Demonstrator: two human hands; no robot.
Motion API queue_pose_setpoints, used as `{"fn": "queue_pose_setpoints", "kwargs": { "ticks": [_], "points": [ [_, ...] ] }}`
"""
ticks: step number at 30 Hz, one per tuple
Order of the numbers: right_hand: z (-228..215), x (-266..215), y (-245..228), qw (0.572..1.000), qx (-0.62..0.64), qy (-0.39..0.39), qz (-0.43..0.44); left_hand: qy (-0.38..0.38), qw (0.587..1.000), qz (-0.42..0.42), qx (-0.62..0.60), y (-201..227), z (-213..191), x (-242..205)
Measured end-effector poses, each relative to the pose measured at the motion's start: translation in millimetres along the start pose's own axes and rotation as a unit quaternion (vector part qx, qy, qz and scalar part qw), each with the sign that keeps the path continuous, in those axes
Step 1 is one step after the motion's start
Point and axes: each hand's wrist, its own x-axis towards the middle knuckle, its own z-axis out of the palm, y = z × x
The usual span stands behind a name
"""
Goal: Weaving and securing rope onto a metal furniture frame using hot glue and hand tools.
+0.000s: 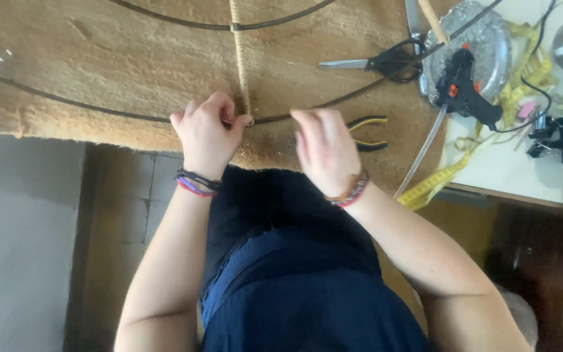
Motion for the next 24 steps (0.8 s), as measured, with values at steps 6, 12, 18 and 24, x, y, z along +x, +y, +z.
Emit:
{"fn": "queue_pose_setpoints", "kwargs": {
  "ticks": [6,12,18,24],
  "points": [
    [-69,-61,43,0.961,0.174,0.102,0.19,0.0,1.0,0.004,-0.007,-2,5,1],
    [-113,-119,84,0.947,0.057,0.146,0.279,0.006,0.997,0.044,0.06,-14,8,-2],
    [-154,-167,141,0.924,-0.082,0.156,0.34,-0.068,0.996,0.024,0.056,-33,8,-6],
    [-164,-242,246,0.825,-0.211,0.244,0.463,-0.06,0.997,0.015,0.053,-44,12,-10]
  ]
}}
